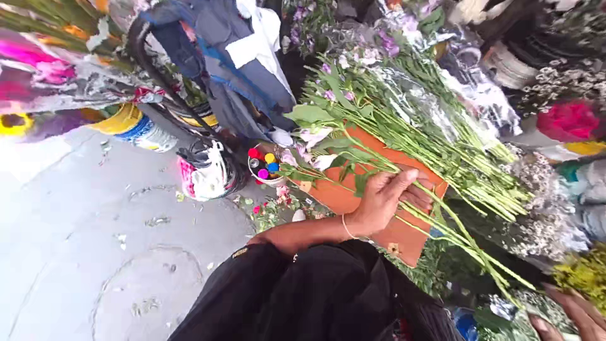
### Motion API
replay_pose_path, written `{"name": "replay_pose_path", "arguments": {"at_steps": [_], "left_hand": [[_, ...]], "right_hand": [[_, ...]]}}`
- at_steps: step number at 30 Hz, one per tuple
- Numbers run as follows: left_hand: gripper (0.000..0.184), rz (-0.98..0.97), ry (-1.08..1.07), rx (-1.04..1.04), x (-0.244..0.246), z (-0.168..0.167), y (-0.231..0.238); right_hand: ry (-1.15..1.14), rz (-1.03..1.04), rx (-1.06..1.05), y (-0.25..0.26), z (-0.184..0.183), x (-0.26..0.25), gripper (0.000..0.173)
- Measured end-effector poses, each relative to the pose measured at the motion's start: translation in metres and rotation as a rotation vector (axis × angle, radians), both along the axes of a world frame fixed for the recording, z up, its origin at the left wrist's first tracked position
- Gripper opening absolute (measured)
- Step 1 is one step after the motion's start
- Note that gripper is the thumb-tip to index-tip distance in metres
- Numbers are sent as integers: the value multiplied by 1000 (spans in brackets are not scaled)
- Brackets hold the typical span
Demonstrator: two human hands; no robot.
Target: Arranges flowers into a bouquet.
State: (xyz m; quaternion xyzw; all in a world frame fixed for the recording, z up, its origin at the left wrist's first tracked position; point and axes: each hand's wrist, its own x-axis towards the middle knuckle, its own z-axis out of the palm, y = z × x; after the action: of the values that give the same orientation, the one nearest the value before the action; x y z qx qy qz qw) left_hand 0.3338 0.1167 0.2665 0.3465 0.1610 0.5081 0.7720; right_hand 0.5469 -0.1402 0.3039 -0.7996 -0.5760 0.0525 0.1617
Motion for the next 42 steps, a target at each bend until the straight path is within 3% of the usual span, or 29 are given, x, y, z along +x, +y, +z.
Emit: {"name": "replay_pose_path", "arguments": {"at_steps": [2,4,6,9,11,14,19,24,27,35,42], "left_hand": [[26,-82,-21,-21,3,-2,-5],[28,-140,-30,-40,-3,-7,3],[28,-210,23,-31,-18,-19,18],[42,-432,299,149,-55,-56,36],[36,-528,435,307,-82,-92,40],[28,-538,524,425,-129,-133,42],[26,-393,574,311,-189,-165,52],[28,-321,539,161,-204,-176,65],[29,-263,502,94,-213,-180,71],[29,-166,323,-60,-229,-189,90],[31,-209,200,-102,-236,-198,96]], "right_hand": [[63,237,117,58,-7,-17,62],[165,328,120,97,-21,-32,55],[276,319,134,119,-31,-33,42],[389,289,145,141,-33,-20,36],[435,302,130,160,-32,-12,35],[488,320,115,194,-29,-15,33],[444,388,65,247,-45,-38,31],[375,365,-37,241,-119,-26,32],[272,337,-106,222,-145,-9,31],[41,374,-95,228,-153,-42,20],[-128,345,-113,221,-155,-58,18]]}}
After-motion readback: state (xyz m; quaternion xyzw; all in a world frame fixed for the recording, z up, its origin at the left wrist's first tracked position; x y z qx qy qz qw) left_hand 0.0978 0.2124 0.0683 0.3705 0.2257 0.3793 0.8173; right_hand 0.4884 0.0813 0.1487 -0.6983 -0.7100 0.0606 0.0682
